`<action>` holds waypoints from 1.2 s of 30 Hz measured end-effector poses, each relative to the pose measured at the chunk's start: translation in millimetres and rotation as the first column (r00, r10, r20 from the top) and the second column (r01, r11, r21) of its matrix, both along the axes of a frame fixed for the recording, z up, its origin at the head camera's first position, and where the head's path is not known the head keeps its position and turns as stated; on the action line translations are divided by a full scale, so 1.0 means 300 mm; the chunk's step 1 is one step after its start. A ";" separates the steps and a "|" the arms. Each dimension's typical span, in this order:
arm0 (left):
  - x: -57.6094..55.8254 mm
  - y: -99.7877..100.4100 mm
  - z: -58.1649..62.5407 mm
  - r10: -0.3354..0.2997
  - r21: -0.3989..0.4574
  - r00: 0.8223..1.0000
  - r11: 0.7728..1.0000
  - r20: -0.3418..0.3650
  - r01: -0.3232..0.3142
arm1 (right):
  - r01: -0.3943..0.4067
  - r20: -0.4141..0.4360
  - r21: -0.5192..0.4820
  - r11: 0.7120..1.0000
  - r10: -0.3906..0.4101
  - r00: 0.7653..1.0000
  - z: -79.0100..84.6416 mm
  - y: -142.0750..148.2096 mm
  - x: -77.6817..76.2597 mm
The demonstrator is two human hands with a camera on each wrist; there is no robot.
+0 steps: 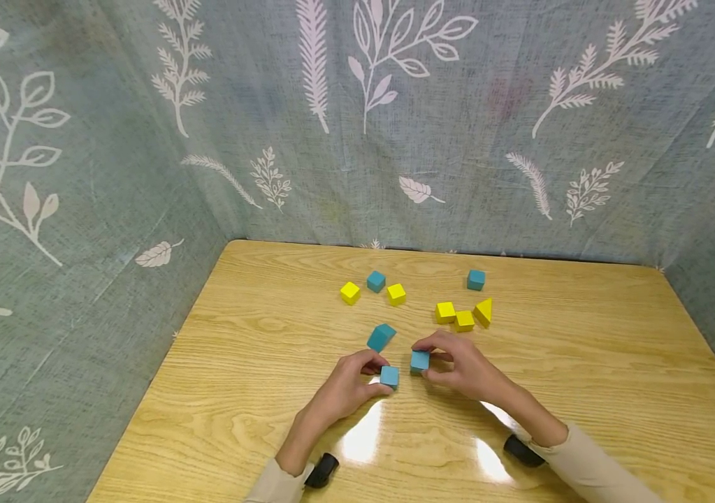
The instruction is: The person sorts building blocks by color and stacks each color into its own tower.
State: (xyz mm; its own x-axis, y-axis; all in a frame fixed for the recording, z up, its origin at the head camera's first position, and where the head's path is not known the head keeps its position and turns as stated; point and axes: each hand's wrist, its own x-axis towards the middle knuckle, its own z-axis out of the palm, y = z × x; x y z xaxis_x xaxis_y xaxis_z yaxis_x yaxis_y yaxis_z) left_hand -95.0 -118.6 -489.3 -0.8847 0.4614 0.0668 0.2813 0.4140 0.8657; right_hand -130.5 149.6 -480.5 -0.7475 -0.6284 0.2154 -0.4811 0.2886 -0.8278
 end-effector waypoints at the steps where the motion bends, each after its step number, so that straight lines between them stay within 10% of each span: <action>1: 0.000 0.000 0.001 0.000 0.000 1.000 1.000 0.000 0.000 | -0.014 0.007 0.003 1.000 0.014 1.000 -0.004 -0.003 0.003; 36: 0.000 0.002 -0.004 0.005 0.013 1.000 1.000 -0.019 -0.004 | -0.133 0.074 -0.005 0.991 0.133 0.988 -0.020 -0.047 0.031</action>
